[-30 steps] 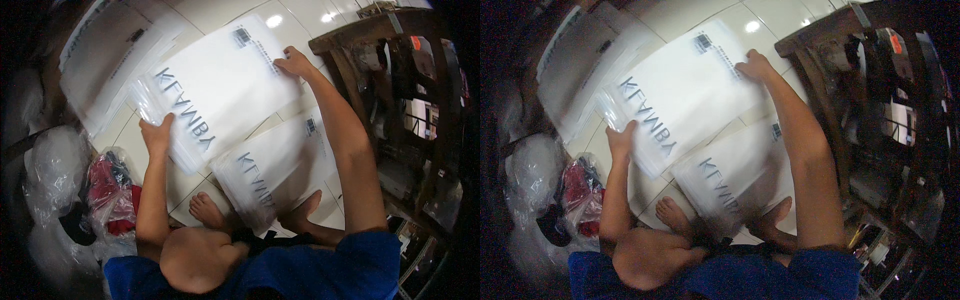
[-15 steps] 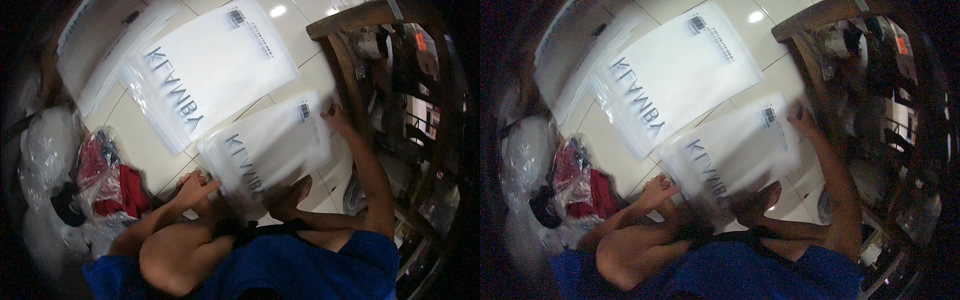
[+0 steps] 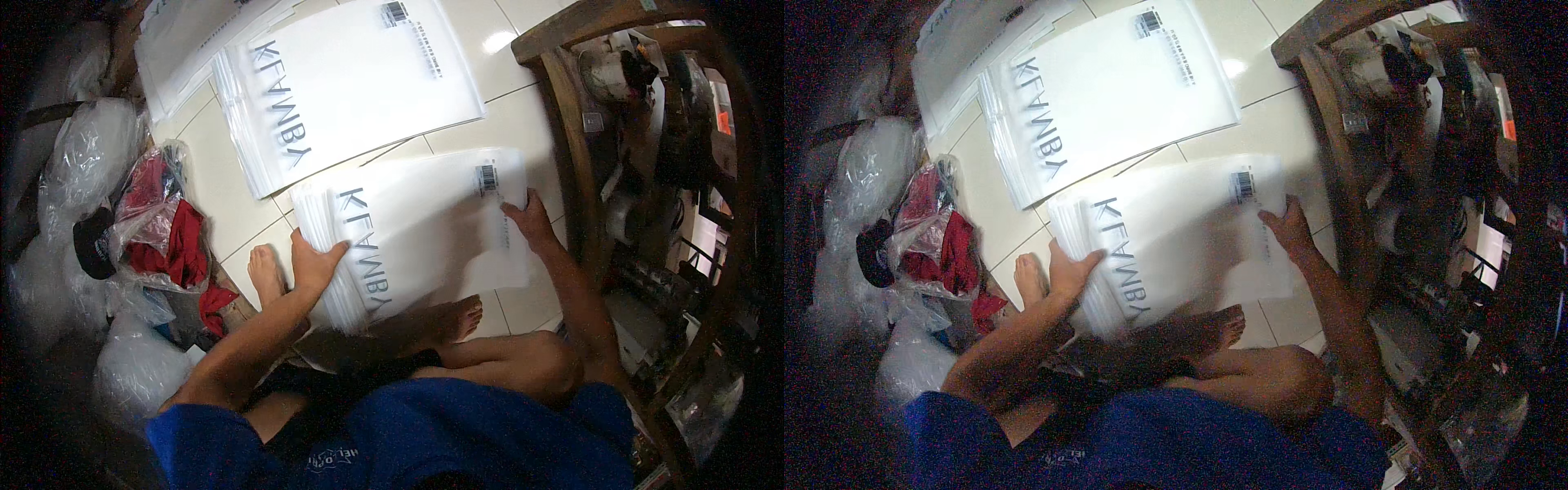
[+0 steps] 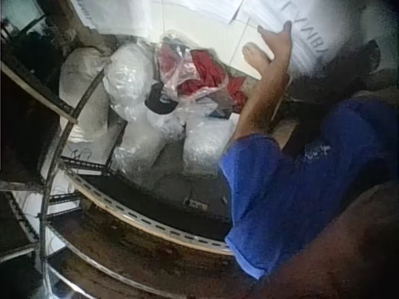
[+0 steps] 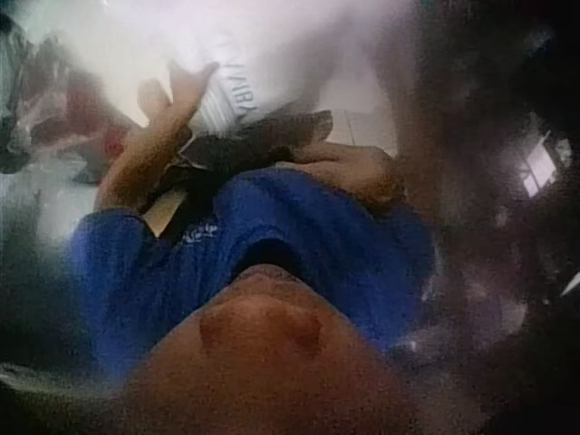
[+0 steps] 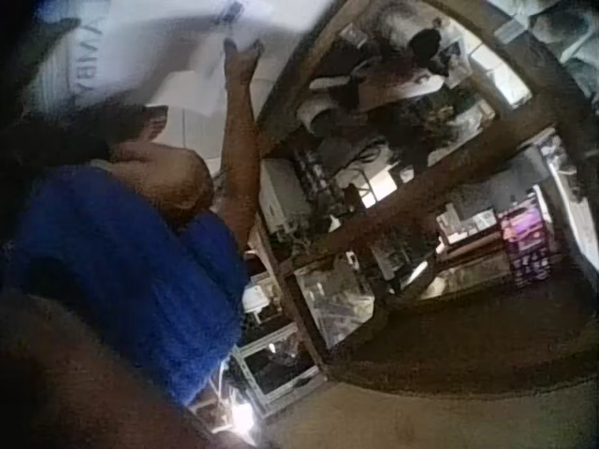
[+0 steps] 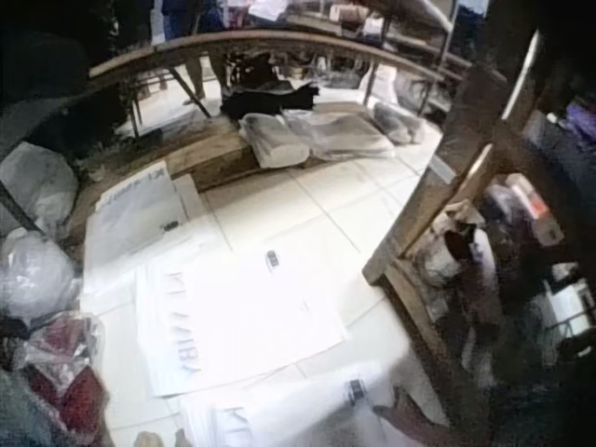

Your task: The person sits on the floor and repeatedly folds white plastic bags with printed text. They pick up a stack of bags, fold each one individually, and place the folded bags into a growing pile on the floor.

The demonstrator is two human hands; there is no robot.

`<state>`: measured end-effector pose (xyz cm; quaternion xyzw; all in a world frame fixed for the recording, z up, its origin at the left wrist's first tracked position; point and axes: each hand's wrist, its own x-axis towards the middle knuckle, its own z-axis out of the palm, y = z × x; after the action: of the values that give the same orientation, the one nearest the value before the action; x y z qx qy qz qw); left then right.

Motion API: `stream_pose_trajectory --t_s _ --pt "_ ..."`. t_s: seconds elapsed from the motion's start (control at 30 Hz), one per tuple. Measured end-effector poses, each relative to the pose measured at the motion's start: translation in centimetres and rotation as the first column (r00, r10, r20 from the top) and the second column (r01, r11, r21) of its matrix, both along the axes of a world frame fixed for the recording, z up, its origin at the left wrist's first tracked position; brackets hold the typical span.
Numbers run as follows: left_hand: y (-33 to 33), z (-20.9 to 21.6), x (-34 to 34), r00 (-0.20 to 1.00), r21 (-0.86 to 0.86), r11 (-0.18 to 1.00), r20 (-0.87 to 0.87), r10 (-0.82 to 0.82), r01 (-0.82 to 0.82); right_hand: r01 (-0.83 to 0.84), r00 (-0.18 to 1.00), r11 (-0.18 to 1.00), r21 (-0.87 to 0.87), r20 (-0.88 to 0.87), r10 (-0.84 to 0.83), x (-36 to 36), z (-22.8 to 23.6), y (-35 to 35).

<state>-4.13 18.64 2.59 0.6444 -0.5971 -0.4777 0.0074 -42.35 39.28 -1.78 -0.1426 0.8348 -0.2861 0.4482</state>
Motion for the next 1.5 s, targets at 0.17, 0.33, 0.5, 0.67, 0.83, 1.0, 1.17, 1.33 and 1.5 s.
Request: stream_pose_trajectory --t_s 0.17,0.33,0.5,0.67,0.83,1.0,1.17,1.33,1.5 --pt "0.9 -0.5 0.6 0.987 0.090 0.994 -0.147 0.071 -0.058 -0.017 0.996 0.999 0.040 0.093 0.013 0.3 1.3 -0.4" --pt "1.3 0.6 -0.3 0.972 0.148 0.984 -0.195 0.132 -0.104 0.179 0.984 0.975 -0.135 0.009 -0.180 0.1 -2.5 2.3" --pt "1.7 0.8 -0.7 0.975 0.152 0.985 -0.193 0.109 -0.080 -0.020 1.000 0.994 -0.109 -0.025 0.018 1.4 0.5 0.6" --pt "1.4 1.3 -1.2 0.978 0.159 0.987 -0.199 0.067 -0.035 -0.307 0.889 0.950 0.057 -0.338 0.308 2.1 1.7 0.3" --pt "1.7 -0.1 0.3 0.951 0.177 0.976 -0.258 0.171 -0.127 -0.625 0.673 0.780 -0.006 -0.509 0.536 7.9 4.4 -1.0" --pt "1.9 -2.1 1.7 0.939 0.136 0.979 -0.288 0.187 -0.153 -0.500 0.662 0.860 -0.107 -0.687 0.299 10.1 3.3 -2.3" --pt "2.6 0.3 -0.3 0.976 -0.042 0.999 -0.214 -0.034 0.025 -0.393 0.881 0.919 0.014 -0.282 0.381 9.1 -0.3 -1.3" --pt "2.8 -2.0 2.0 0.880 0.245 0.965 -0.434 0.195 -0.094 -0.465 0.849 0.861 -0.206 -0.381 0.367 12.0 3.7 -3.5" --pt "4.2 -0.4 -0.7 0.825 0.408 0.902 -0.454 0.336 -0.143 -0.689 0.700 0.619 -0.378 -0.567 0.433 16.1 4.1 -4.4"
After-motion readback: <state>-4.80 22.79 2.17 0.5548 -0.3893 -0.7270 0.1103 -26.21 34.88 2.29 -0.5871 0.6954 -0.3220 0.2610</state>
